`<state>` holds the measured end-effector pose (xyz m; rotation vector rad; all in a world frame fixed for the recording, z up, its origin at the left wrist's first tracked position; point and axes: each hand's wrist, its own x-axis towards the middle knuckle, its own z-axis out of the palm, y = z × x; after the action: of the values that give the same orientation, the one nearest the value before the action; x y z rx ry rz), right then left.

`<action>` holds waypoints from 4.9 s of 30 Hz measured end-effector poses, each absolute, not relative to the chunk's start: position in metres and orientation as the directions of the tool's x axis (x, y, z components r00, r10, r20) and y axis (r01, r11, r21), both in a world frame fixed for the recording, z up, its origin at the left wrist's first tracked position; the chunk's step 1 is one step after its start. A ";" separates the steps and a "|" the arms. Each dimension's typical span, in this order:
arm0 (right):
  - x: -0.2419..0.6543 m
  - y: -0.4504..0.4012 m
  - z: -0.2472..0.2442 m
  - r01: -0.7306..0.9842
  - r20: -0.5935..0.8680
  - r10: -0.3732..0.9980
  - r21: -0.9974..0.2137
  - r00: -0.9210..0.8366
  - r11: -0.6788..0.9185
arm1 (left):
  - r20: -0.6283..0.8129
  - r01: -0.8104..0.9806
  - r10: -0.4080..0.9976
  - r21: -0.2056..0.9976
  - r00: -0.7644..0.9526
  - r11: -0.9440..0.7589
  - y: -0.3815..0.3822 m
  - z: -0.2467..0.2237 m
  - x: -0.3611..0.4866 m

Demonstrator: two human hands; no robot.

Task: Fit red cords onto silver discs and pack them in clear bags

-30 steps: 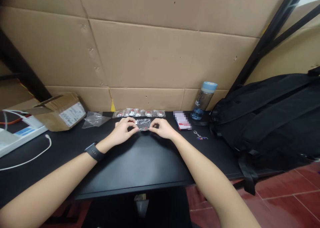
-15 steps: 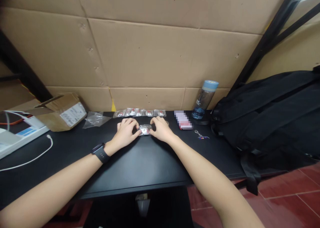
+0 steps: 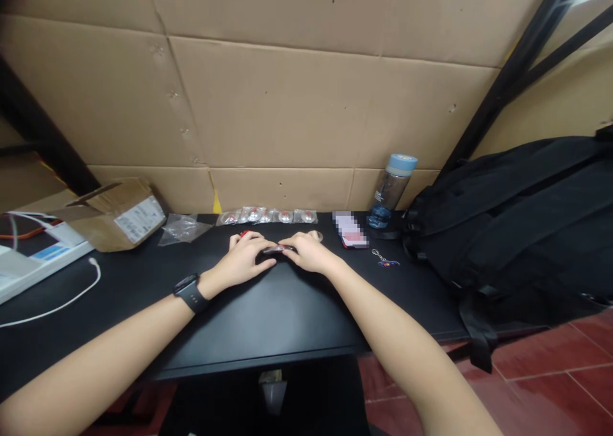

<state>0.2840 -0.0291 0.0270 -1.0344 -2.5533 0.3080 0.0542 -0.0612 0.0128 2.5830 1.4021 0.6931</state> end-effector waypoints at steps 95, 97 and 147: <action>0.303 0.000 0.025 0.323 0.283 0.899 -0.862 -0.335 0.391 | 0.545 0.791 0.813 0.398 0.204 -0.466 -0.059 0.038 0.038; 0.288 -0.012 0.027 0.191 0.336 0.881 -0.891 -0.334 0.412 | 0.552 0.765 0.811 0.434 0.191 -0.475 -0.064 0.041 0.042; 0.258 -0.045 0.031 0.440 0.610 0.577 -0.378 -0.543 0.815 | 0.683 0.816 0.637 0.103 0.358 -0.568 -0.075 0.031 0.051</action>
<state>0.2577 -0.0449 0.0312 -0.7431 -2.2323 0.2297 0.0513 -0.0754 0.0308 2.7891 1.5304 1.1961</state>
